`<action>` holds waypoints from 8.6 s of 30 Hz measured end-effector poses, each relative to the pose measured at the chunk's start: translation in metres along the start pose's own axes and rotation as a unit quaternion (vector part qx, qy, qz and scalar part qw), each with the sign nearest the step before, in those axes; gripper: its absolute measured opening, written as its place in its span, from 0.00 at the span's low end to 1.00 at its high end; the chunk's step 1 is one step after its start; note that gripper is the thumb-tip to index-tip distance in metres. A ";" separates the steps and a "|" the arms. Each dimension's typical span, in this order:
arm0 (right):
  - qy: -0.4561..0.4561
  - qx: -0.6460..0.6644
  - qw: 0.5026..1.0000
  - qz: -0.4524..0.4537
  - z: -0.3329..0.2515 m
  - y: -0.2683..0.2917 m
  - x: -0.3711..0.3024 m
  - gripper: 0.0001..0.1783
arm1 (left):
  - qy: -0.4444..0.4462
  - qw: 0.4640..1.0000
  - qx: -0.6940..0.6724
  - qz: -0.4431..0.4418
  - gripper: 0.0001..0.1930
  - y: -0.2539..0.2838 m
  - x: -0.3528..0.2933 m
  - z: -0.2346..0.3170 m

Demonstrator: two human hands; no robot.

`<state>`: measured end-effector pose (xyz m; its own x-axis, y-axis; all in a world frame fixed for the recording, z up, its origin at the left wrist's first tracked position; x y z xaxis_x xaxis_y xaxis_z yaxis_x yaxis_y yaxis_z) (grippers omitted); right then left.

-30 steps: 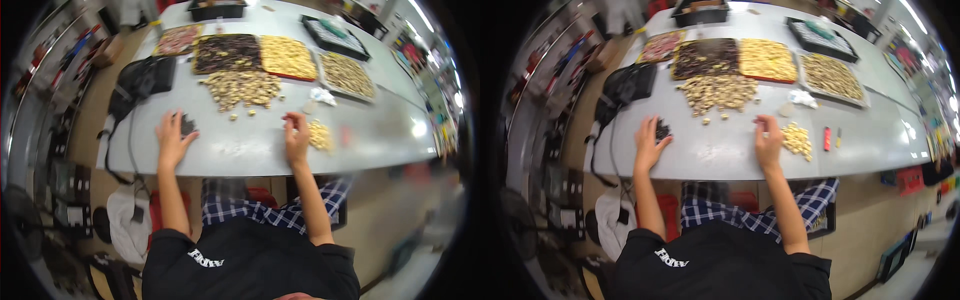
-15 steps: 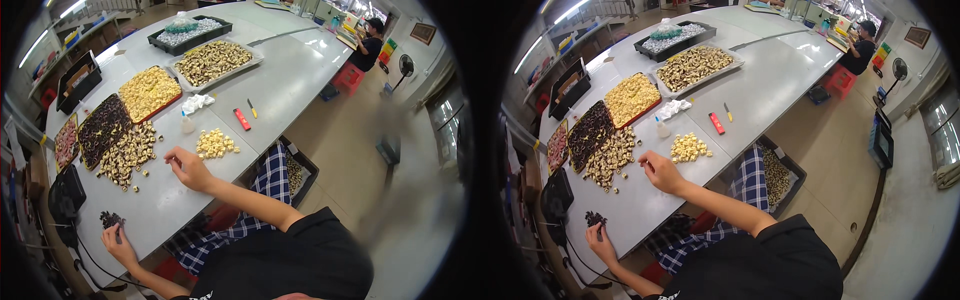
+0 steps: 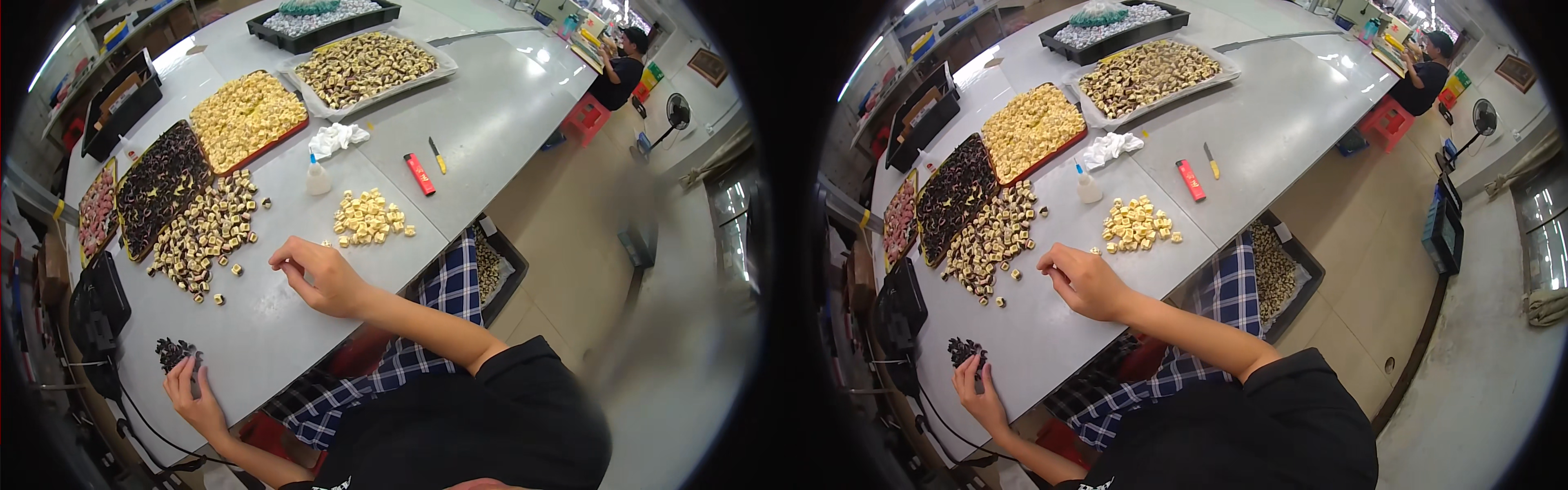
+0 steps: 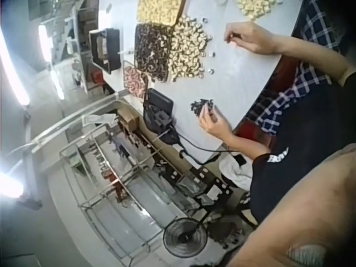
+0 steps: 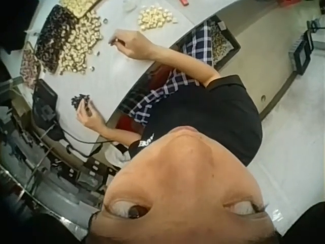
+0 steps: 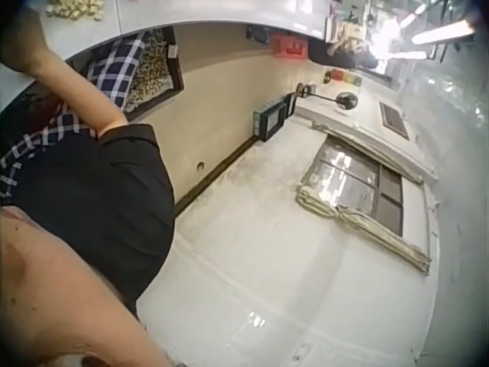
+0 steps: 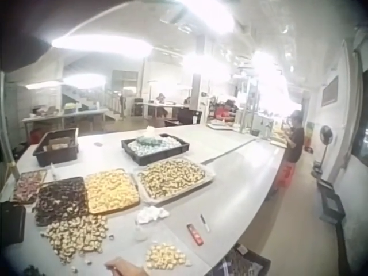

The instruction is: The user is applying glue to small black plastic pieces and attaching them to gold-colored components.

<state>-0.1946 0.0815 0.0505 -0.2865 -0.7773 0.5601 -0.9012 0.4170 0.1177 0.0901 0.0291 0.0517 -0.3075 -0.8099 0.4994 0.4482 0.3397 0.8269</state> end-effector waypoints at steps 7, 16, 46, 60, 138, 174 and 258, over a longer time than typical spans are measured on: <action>-0.020 0.014 0.999 -0.028 0.002 -0.012 -0.003 0.09 | 0.011 1.000 0.007 0.003 0.07 -0.001 -0.008 -0.024; -0.020 -0.009 0.999 -0.026 0.001 -0.003 -0.005 0.09 | 0.089 0.993 -0.082 -0.008 0.13 -0.004 -0.002 -0.029; 0.029 0.004 0.999 0.029 -0.004 0.009 -0.001 0.09 | 0.196 0.942 -0.156 0.224 0.03 0.038 -0.031 -0.057; 0.003 -0.221 0.973 0.072 0.023 0.105 0.050 0.22 | 0.165 0.721 -0.610 -0.283 0.07 -0.092 0.042 0.132; -0.221 0.252 0.925 -0.181 0.053 0.007 0.059 0.29 | 0.249 0.541 -0.693 -0.407 0.26 -0.154 0.022 0.144; -0.189 0.176 0.950 -0.174 0.046 0.016 0.064 0.30 | 0.246 0.568 -0.674 -0.404 0.28 -0.153 0.023 0.143; -0.392 0.421 0.775 -0.263 0.049 -0.039 0.025 0.09 | -0.094 0.884 -0.453 0.061 0.20 -0.060 0.064 0.120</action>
<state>-0.1827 0.0233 0.0199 0.3789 -0.9208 -0.0925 -0.7592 -0.2521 -0.6000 -0.0578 0.0143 0.0647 -0.3068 -0.6715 0.6745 0.9500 -0.1733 0.2596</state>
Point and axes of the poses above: each hand's wrist, its own x-axis towards the middle knuckle, its own y-axis out of the back of the hand, z = x × y, the point moved 9 cm from there along x, towards the middle knuckle, and after that the axes turned 9 degrees about x, right-handed, at the moved point
